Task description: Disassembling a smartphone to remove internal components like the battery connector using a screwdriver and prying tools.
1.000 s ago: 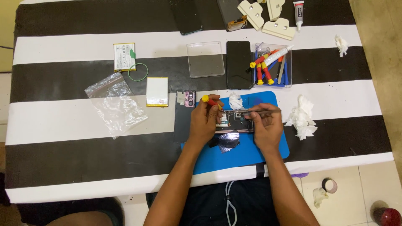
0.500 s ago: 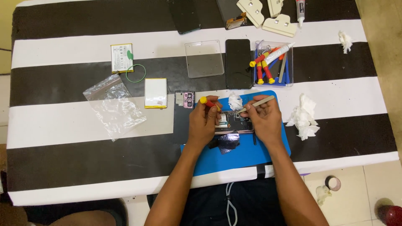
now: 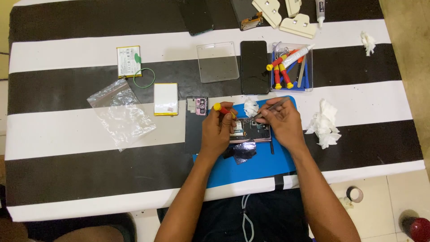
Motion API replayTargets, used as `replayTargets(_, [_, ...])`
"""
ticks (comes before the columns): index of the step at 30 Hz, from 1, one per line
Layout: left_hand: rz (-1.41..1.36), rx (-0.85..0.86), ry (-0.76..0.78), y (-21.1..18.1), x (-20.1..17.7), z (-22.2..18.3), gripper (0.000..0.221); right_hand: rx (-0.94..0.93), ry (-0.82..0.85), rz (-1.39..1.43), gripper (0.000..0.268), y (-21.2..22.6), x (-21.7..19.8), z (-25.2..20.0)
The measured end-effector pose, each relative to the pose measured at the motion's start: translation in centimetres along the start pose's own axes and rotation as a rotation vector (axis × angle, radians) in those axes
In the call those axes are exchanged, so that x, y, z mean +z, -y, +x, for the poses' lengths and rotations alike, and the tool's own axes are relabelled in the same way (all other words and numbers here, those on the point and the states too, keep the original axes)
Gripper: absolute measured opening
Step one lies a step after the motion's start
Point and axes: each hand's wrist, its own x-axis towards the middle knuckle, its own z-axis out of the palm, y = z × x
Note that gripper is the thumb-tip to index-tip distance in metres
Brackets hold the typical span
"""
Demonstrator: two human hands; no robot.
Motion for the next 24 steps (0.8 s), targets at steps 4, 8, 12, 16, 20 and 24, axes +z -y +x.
replayTargets(4, [0.001, -0.01, 0.0, -0.2, 0.0, 0.0, 0.026, -0.024, 0.022, -0.011, 0.021, -0.2, -0.2, -0.1])
replayTargets(8, [-0.007, -0.033, 0.013, -0.3, 0.1, -0.1, 0.026, 0.06, 0.04, -0.011, 0.022, -0.1, -0.5, 0.3])
replayTargets(12, [0.013, -0.009, 0.007, 0.0, 0.1, 0.0, 0.026, 0.124, 0.067, 0.026, 0.024, 0.0, -0.6, 1.0])
replayTargets(16, [0.012, -0.015, 0.003, 0.1, 0.1, -0.1, 0.026, 0.124, 0.067, 0.008, 0.024, 0.6, -0.5, 0.9])
replayTargets(20, [0.006, -0.016, -0.005, -0.1, 0.1, -0.1, 0.026, 0.096, 0.04, 0.025, 0.024, 0.6, -0.3, 0.4])
replayTargets(24, [0.006, -0.026, -0.007, -0.4, 0.2, -0.1, 0.026, 0.008, -0.075, 0.044, 0.025, 0.3, -0.4, -0.2])
